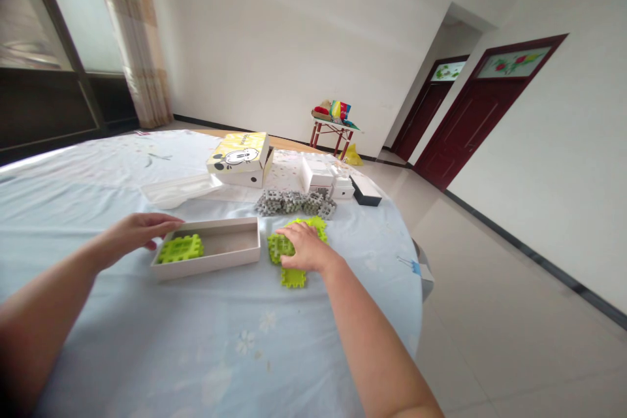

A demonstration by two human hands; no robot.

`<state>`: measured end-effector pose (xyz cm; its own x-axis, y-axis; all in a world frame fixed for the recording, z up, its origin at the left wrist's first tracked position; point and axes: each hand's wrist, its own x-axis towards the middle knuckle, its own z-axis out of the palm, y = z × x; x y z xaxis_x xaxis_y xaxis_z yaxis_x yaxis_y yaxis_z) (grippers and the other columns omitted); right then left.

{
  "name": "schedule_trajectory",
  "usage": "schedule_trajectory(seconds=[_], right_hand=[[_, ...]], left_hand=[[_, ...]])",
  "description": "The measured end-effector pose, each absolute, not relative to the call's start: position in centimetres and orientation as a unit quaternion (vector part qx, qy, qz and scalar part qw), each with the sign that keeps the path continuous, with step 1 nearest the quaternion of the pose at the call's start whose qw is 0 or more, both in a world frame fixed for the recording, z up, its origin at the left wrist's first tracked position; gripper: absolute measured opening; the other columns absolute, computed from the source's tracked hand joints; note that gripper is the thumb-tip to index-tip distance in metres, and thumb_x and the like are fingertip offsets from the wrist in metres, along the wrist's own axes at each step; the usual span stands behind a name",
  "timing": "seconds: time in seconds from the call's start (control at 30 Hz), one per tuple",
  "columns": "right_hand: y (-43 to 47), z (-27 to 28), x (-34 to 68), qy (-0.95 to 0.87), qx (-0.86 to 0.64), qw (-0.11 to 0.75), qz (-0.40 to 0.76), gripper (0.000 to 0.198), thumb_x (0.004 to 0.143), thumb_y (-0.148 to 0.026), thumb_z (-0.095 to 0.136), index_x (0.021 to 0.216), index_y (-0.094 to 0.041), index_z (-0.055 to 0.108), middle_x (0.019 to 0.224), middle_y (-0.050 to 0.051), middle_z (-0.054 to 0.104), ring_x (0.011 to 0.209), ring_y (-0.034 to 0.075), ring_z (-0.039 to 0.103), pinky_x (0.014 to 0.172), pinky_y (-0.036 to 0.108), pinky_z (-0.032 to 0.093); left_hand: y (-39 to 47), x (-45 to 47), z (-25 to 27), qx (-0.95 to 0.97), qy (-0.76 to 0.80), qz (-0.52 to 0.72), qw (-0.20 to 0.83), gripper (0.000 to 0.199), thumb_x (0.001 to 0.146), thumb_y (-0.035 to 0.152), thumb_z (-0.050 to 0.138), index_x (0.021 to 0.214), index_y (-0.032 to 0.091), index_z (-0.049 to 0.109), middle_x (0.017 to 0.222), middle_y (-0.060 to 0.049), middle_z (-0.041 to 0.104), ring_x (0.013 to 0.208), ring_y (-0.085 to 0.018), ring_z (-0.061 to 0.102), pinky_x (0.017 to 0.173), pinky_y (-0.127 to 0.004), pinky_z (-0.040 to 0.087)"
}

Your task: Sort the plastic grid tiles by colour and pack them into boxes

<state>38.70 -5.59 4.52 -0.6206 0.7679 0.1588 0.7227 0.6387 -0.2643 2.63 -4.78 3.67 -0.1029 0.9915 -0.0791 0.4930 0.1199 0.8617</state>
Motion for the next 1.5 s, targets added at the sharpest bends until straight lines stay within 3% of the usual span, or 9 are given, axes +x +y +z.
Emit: schedule_trajectory(seconds=[0.17, 0.27, 0.63, 0.83, 1.0, 1.2, 1.37, 1.5], right_hand=[[-5.7, 5.5, 38.3, -0.896, -0.425, 0.077, 0.1, 0.08, 0.059, -0.033, 0.069, 0.132, -0.022, 0.037, 0.127, 0.01, 0.045, 0.114, 0.029, 0.039, 0.096, 0.045, 0.027], [-5.4, 5.6, 37.9, -0.898, -0.426, 0.037, 0.1, 0.074, 0.06, -0.028, 0.068, 0.129, -0.023, 0.042, 0.121, 0.009, 0.051, 0.112, 0.029, 0.041, 0.094, 0.045, 0.027], [-5.0, 4.5, 37.7, -0.895, -0.438, 0.047, 0.076, 0.073, 0.059, -0.028, 0.069, 0.127, -0.018, 0.044, 0.116, 0.011, 0.053, 0.109, 0.028, 0.042, 0.095, 0.043, 0.027], [-5.6, 6.8, 38.3, -0.871, -0.456, 0.15, 0.103, 0.072, 0.063, -0.03, 0.066, 0.129, -0.018, 0.041, 0.119, 0.01, 0.053, 0.109, 0.025, 0.045, 0.096, 0.04, 0.032], [-6.1, 9.8, 35.4, -0.878, -0.383, 0.225, 0.18, 0.073, 0.066, -0.03, 0.064, 0.133, -0.021, 0.035, 0.126, 0.008, 0.049, 0.112, 0.021, 0.048, 0.095, 0.034, 0.036], [-4.4, 10.3, 28.5, -0.936, -0.296, 0.107, 0.156, 0.071, 0.063, -0.029, 0.065, 0.128, -0.015, 0.042, 0.125, 0.011, 0.051, 0.112, 0.022, 0.049, 0.094, 0.031, 0.038], [-2.4, 9.4, 25.6, -0.938, -0.316, -0.048, 0.138, 0.068, 0.058, -0.03, 0.067, 0.123, -0.016, 0.05, 0.116, 0.011, 0.058, 0.101, 0.026, 0.056, 0.083, 0.031, 0.045], [-1.4, 9.3, 24.7, -0.926, -0.318, -0.108, 0.174, 0.07, 0.059, -0.033, 0.067, 0.124, -0.016, 0.049, 0.121, 0.011, 0.056, 0.104, 0.025, 0.055, 0.086, 0.03, 0.044]], left_hand=[[-4.2, 1.1, 2.2, 0.537, 0.639, 0.36, 0.416, 0.06, 0.056, 0.057, 0.066, 0.099, 0.015, 0.066, 0.086, -0.005, 0.068, 0.074, -0.016, 0.056, 0.054, -0.021, 0.045], [-4.3, 1.2, 2.1, 0.533, 0.636, 0.363, 0.423, 0.061, 0.057, 0.057, 0.066, 0.1, 0.014, 0.065, 0.089, -0.006, 0.068, 0.071, -0.015, 0.056, 0.054, -0.021, 0.045], [-5.0, 2.3, 3.0, 0.55, 0.638, 0.369, 0.394, 0.054, 0.058, 0.056, 0.064, 0.092, 0.014, 0.067, 0.074, -0.003, 0.066, 0.052, -0.009, 0.047, 0.047, -0.021, 0.04], [-4.8, 2.3, 2.4, 0.562, 0.633, 0.375, 0.378, 0.051, 0.066, 0.058, 0.057, 0.088, 0.012, 0.068, 0.06, 0.0, 0.06, 0.049, -0.01, 0.046, 0.048, -0.021, 0.039], [-4.8, 3.2, 2.2, 0.552, 0.633, 0.4, 0.367, 0.052, 0.067, 0.06, 0.053, 0.081, 0.013, 0.068, 0.052, 0.0, 0.056, 0.049, -0.012, 0.048, 0.047, -0.022, 0.038], [-5.2, 3.9, 1.9, 0.591, 0.611, 0.411, 0.33, 0.044, 0.068, 0.058, 0.052, 0.066, 0.016, 0.065, 0.044, 0.003, 0.047, 0.043, -0.011, 0.042, 0.043, -0.021, 0.032], [-5.1, 4.1, 1.6, 0.592, 0.603, 0.417, 0.336, 0.045, 0.069, 0.058, 0.05, 0.066, 0.015, 0.063, 0.042, 0.004, 0.044, 0.042, -0.01, 0.039, 0.042, -0.021, 0.029], [-4.9, 4.2, 1.3, 0.596, 0.602, 0.419, 0.326, 0.044, 0.069, 0.058, 0.049, 0.06, 0.016, 0.06, 0.04, 0.004, 0.041, 0.04, -0.01, 0.037, 0.041, -0.021, 0.026]])
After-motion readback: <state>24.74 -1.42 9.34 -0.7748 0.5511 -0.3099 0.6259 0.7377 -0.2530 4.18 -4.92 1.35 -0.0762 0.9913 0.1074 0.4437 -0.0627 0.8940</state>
